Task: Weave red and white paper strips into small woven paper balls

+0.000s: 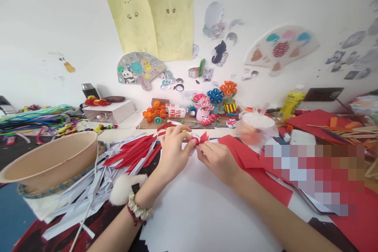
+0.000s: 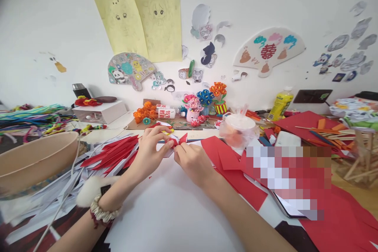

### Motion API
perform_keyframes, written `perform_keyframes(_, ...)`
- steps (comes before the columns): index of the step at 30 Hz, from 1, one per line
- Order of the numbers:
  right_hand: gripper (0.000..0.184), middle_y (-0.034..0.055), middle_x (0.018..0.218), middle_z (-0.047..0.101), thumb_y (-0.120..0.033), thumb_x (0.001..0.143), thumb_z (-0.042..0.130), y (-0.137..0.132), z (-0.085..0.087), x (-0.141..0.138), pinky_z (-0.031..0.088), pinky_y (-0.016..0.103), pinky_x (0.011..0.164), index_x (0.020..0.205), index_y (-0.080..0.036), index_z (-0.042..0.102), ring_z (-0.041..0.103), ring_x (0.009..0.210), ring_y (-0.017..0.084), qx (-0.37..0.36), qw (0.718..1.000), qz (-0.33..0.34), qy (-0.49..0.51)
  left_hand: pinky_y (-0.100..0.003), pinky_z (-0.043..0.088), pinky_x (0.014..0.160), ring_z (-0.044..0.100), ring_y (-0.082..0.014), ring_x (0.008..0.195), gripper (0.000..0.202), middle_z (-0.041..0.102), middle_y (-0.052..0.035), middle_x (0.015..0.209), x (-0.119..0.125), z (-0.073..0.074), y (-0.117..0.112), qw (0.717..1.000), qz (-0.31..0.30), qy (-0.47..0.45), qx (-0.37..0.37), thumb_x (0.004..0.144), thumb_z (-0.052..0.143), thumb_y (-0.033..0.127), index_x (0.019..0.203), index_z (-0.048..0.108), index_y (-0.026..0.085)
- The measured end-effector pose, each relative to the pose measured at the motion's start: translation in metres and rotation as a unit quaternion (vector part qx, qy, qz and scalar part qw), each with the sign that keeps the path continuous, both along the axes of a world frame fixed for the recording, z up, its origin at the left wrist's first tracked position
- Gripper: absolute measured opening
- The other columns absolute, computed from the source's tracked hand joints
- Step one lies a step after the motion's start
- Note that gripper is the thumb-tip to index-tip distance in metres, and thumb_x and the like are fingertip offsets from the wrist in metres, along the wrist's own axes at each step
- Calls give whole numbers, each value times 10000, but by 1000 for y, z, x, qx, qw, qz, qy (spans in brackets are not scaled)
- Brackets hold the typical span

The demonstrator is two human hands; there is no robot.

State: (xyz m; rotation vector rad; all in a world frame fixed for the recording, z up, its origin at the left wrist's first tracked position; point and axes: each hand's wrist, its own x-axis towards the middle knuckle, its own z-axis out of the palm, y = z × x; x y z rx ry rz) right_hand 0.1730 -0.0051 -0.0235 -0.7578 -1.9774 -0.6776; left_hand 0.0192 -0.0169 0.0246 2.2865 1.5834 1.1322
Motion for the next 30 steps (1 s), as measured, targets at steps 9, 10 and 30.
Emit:
perform_keyframes(9,298,-26,531,468,-121,936,435,-4,-1,-2,316,233,483,657,-171,529,429,460,99,-62,996,39,59,-428,331,981,529,-258,1107,183,665,-29,1091,-11,5,6,994,-46,-93,-16,845,595,264,681,665,219)
perform_keyframes(10,288,-22,538,480,-123,935,436,-4,-1,-3,330,229,490,669,-169,538,444,466,100,-74,994,50,68,-425,334,985,536,-253,1100,187,660,-36,1086,-12,5,6,993,-59,-104,-17,846,593,266,680,660,212)
perform_keyframes(30,239,28,707,667,-333,901,526,-10,20,0,499,259,608,775,-175,653,653,649,168,-453,817,214,285,-288,501,796,646,-209,947,344,707,-65,1047,-24,5,8,973,-145,-169,-62,831,648,388,1109,657,185)
